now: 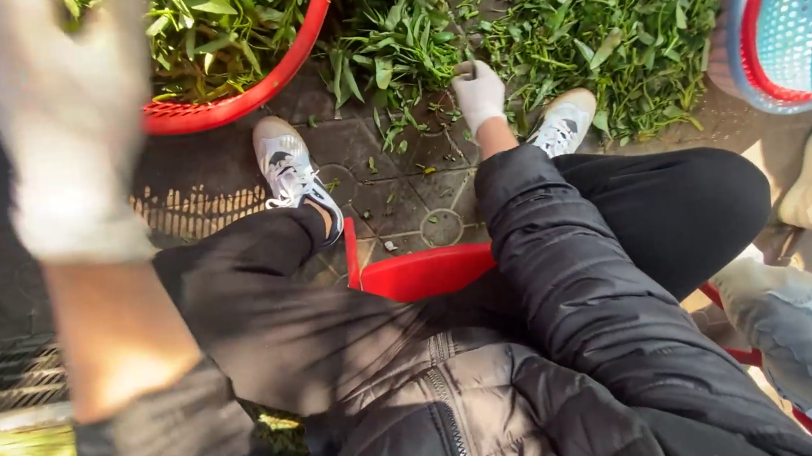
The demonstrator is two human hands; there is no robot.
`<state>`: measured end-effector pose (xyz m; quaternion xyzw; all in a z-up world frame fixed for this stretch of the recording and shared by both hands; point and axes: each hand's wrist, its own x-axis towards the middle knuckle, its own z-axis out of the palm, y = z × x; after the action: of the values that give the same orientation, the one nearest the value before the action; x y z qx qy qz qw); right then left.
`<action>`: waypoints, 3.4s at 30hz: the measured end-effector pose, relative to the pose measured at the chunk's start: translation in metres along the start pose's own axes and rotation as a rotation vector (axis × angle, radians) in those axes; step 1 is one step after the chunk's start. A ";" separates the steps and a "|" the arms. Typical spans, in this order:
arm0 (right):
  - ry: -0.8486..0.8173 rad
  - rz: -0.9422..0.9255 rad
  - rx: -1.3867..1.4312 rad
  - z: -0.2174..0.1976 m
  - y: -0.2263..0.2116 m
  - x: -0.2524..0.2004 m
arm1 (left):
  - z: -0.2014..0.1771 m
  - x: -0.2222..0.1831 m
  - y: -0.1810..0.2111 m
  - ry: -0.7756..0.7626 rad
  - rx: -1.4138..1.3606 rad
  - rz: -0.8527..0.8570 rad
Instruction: A person wearing gloves sorts through leafy green vegetables, trims them with a small knife, and places them into different baskets.
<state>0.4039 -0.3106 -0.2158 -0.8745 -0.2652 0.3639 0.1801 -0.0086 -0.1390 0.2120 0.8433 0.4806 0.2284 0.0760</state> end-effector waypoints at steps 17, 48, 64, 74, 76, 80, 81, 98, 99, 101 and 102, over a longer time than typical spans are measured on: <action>-0.082 -0.387 0.355 -0.116 -0.092 -0.092 | 0.111 0.016 0.096 -0.019 -0.071 0.263; 0.037 0.245 1.747 -0.180 -0.108 -0.109 | 0.102 0.000 0.155 -0.885 -0.015 0.037; -0.149 0.430 0.693 0.049 0.001 -0.045 | 0.034 -0.024 0.046 -0.239 0.004 0.176; -0.078 0.171 0.259 0.017 -0.023 -0.046 | 0.067 -0.013 0.082 -0.257 0.139 0.239; -0.057 0.066 0.301 -0.010 -0.038 -0.069 | 0.071 -0.006 0.085 -0.232 0.145 0.265; -0.092 -0.098 0.356 -0.066 -0.063 -0.101 | 0.084 0.008 0.091 -0.248 0.034 0.280; -0.144 -0.127 0.352 -0.078 -0.065 -0.106 | 0.086 0.010 0.093 -0.273 -0.010 0.285; -0.499 -0.283 0.964 -0.154 -0.137 -0.177 | 0.218 -0.028 0.097 -0.509 -0.126 0.234; -0.430 -0.244 1.005 -0.145 -0.138 -0.176 | 0.233 -0.035 0.085 -0.412 -0.206 0.190; -0.414 -0.223 0.983 -0.148 -0.156 -0.192 | 0.235 -0.039 0.075 -0.461 -0.238 0.099; -0.394 -0.196 0.963 -0.149 -0.164 -0.200 | 0.236 -0.042 0.069 -0.516 -0.272 0.009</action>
<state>0.3399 -0.3174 0.0755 -0.5790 -0.1775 0.5834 0.5412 0.1348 -0.1895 0.0144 0.8578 0.4065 0.0690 0.3069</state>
